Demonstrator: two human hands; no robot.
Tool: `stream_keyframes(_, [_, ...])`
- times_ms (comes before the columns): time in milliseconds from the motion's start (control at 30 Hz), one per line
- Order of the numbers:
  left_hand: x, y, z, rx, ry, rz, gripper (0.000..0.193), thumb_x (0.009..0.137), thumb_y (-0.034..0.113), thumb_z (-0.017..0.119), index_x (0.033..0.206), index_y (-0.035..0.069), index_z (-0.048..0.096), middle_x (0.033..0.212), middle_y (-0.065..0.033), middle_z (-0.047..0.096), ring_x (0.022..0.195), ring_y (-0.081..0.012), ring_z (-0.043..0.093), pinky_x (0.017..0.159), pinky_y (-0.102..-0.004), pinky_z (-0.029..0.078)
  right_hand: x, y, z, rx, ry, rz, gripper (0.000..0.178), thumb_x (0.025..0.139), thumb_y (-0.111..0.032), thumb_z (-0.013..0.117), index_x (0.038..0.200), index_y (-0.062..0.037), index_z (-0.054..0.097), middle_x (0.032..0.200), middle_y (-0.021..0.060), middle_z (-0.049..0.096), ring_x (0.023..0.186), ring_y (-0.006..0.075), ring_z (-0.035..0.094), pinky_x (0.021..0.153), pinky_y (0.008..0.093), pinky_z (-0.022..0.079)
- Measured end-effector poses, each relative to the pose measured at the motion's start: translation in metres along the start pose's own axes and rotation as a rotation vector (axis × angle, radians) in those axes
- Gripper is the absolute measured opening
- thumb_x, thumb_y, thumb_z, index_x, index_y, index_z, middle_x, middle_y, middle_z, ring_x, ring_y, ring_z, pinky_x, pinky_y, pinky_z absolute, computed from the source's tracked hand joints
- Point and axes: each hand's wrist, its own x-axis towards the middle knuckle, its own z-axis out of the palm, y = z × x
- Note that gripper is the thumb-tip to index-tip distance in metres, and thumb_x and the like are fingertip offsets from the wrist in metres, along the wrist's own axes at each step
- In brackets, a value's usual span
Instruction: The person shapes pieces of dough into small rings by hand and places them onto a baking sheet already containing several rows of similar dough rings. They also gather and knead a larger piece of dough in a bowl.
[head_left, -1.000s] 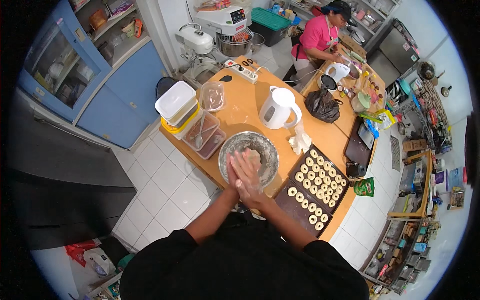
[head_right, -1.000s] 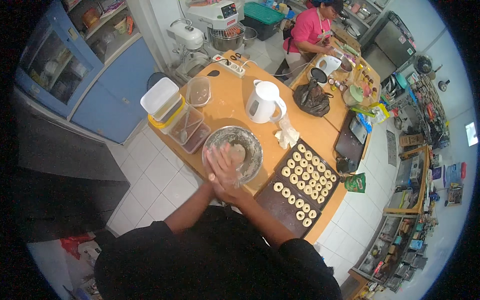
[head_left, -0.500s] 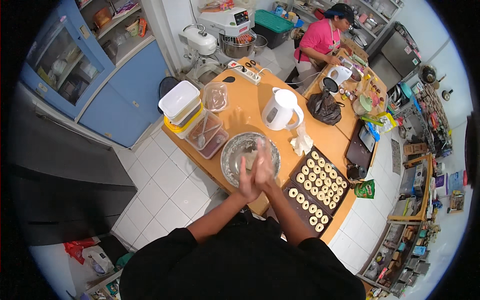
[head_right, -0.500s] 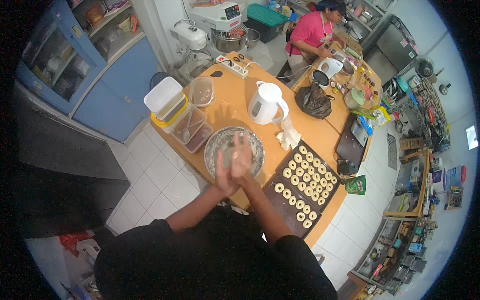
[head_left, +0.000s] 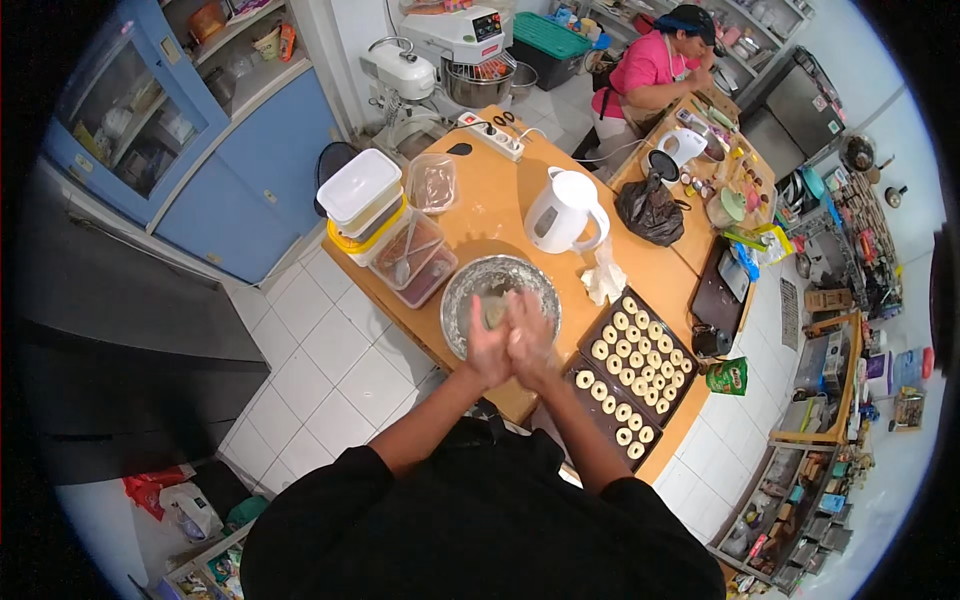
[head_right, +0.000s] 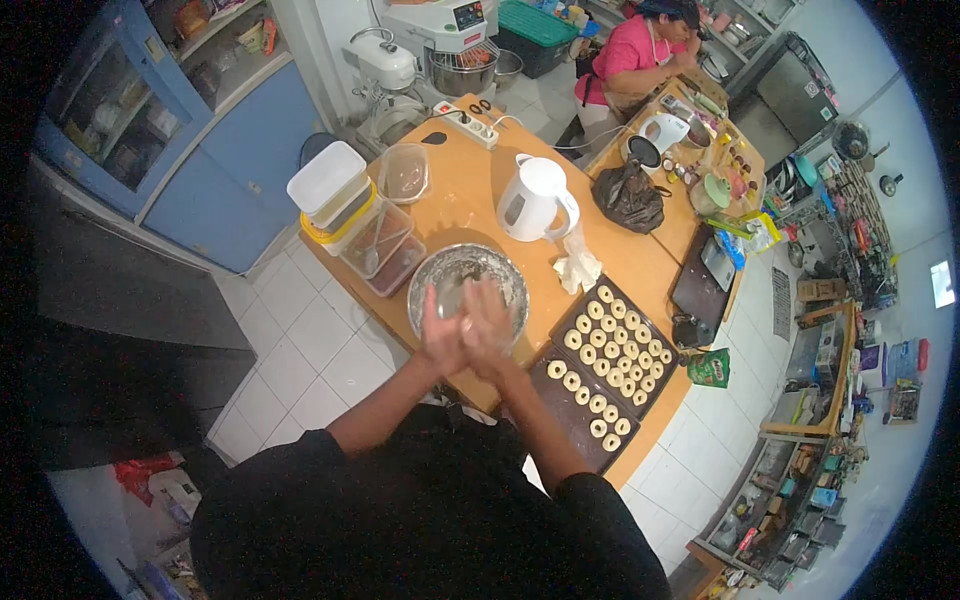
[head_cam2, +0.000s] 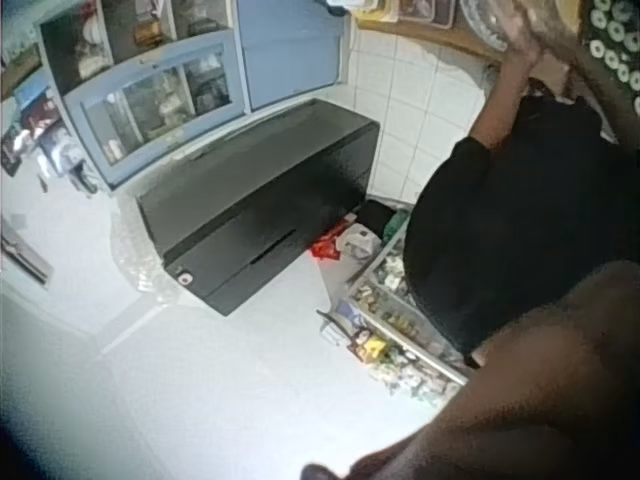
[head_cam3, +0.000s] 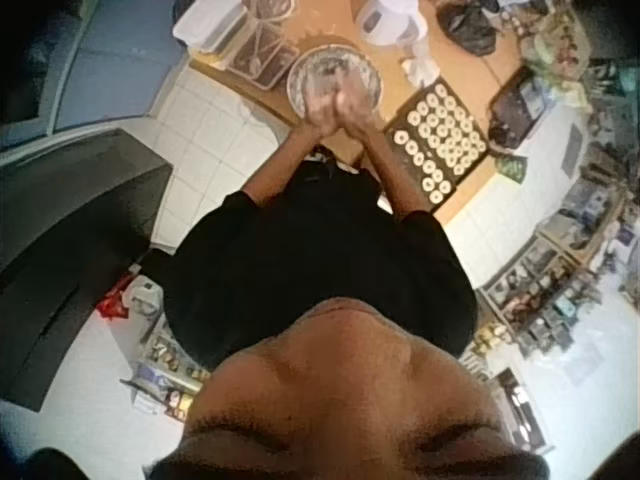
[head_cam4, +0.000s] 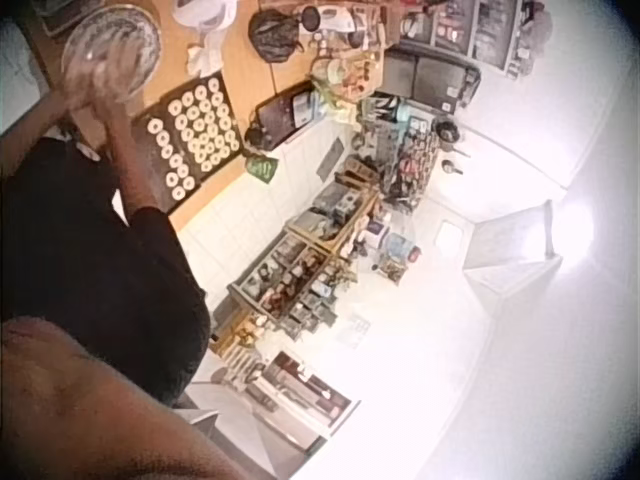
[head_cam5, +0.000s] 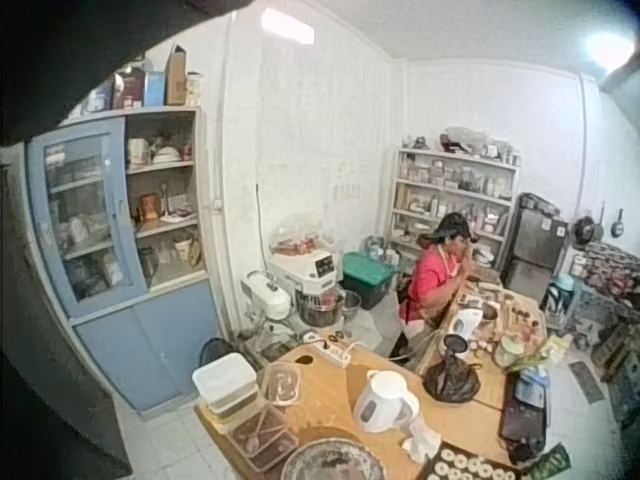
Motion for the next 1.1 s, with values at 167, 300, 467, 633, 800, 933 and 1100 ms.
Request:
stream_keyframes(167, [0.006, -0.02, -0.013, 0.42, 0.162, 0.363, 0.084, 0.082, 0.074, 0.032, 0.144, 0.018, 0.025, 0.143, -0.0083, 0.034, 0.131, -0.0272, 0.034, 0.108, -0.05, 0.025, 0.002, 0.006, 0.03, 0.314, 0.009, -0.115, 0.055, 0.092, -0.036, 0.034, 0.141, -0.0099, 0.034, 0.148, 0.0202, 0.023, 0.138, 0.0374, 0.017, 0.109, 0.0557, 0.006])
stream_keyframes(300, [0.006, -0.013, 0.036, 0.167, 0.022, 0.117, 0.081, 0.084, 0.071, 0.033, 0.144, 0.016, 0.025, 0.143, -0.006, 0.035, 0.128, -0.0293, 0.037, 0.108, -0.0501, 0.025, 0.009, -0.002, -0.005, -0.063, -0.06, 0.164, 0.063, 0.094, -0.052, 0.013, 0.144, -0.0162, 0.027, 0.15, 0.0205, 0.017, 0.138, 0.0388, 0.013, 0.11, 0.0502, 0.008])
stream_keyframes(467, [0.007, -0.006, -0.012, 0.524, 0.012, 0.346, 0.082, 0.08, 0.076, 0.035, 0.14, 0.02, 0.033, 0.137, -0.0033, 0.041, 0.119, -0.0258, 0.045, 0.104, -0.0461, 0.031, 0.026, -0.064, -0.02, 0.147, -0.082, 0.226, 0.053, 0.093, -0.034, 0.038, 0.142, -0.017, 0.032, 0.15, 0.0165, 0.021, 0.137, 0.0373, 0.02, 0.106, 0.0606, 0.014])
stream_keyframes(633, [0.002, -0.012, 0.028, 0.328, 0.164, 0.182, 0.084, 0.081, 0.075, 0.031, 0.144, 0.021, 0.026, 0.143, -0.0024, 0.036, 0.125, -0.0295, 0.039, 0.106, -0.0455, 0.027, 0.037, -0.008, -0.009, 0.1, -0.045, 0.095, 0.064, 0.095, -0.05, 0.013, 0.144, -0.0098, 0.027, 0.149, 0.0208, 0.018, 0.137, 0.0415, 0.014, 0.111, 0.0474, 0.011])
stream_keyframes(800, [0.018, 0.007, 0.005, 0.393, 0.12, 0.405, 0.085, 0.082, 0.076, 0.026, 0.144, 0.018, 0.026, 0.142, -0.0026, 0.036, 0.128, -0.0254, 0.035, 0.108, -0.0411, 0.026, 0.024, -0.033, -0.004, -0.054, -0.091, -0.154, 0.055, 0.096, -0.043, 0.022, 0.145, -0.0168, 0.026, 0.15, 0.0227, 0.012, 0.138, 0.0434, 0.01, 0.109, 0.0545, 0.009])
stream_keyframes(933, [0.012, -0.001, 0.035, 0.461, 0.099, 0.209, 0.088, 0.081, 0.077, 0.026, 0.146, 0.017, 0.02, 0.146, -0.0067, 0.029, 0.132, -0.0278, 0.03, 0.109, -0.0425, 0.023, 0.043, -0.013, -0.011, 0.175, 0.024, 0.171, 0.056, 0.096, -0.045, 0.02, 0.145, -0.0177, 0.026, 0.151, 0.0188, 0.014, 0.138, 0.0428, 0.009, 0.11, 0.0539, 0.008])
stream_keyframes(1100, [0.023, 0.028, -0.031, 0.577, 0.09, 0.516, 0.078, 0.083, 0.074, 0.029, 0.146, 0.03, 0.018, 0.145, -0.0055, 0.032, 0.132, -0.0282, 0.032, 0.109, -0.0483, 0.021, 0.04, -0.054, 0.001, 0.137, 0.003, -0.17, 0.062, 0.097, -0.045, 0.012, 0.14, -0.0078, 0.037, 0.148, 0.0211, 0.02, 0.136, 0.0432, 0.017, 0.111, 0.0465, 0.012])
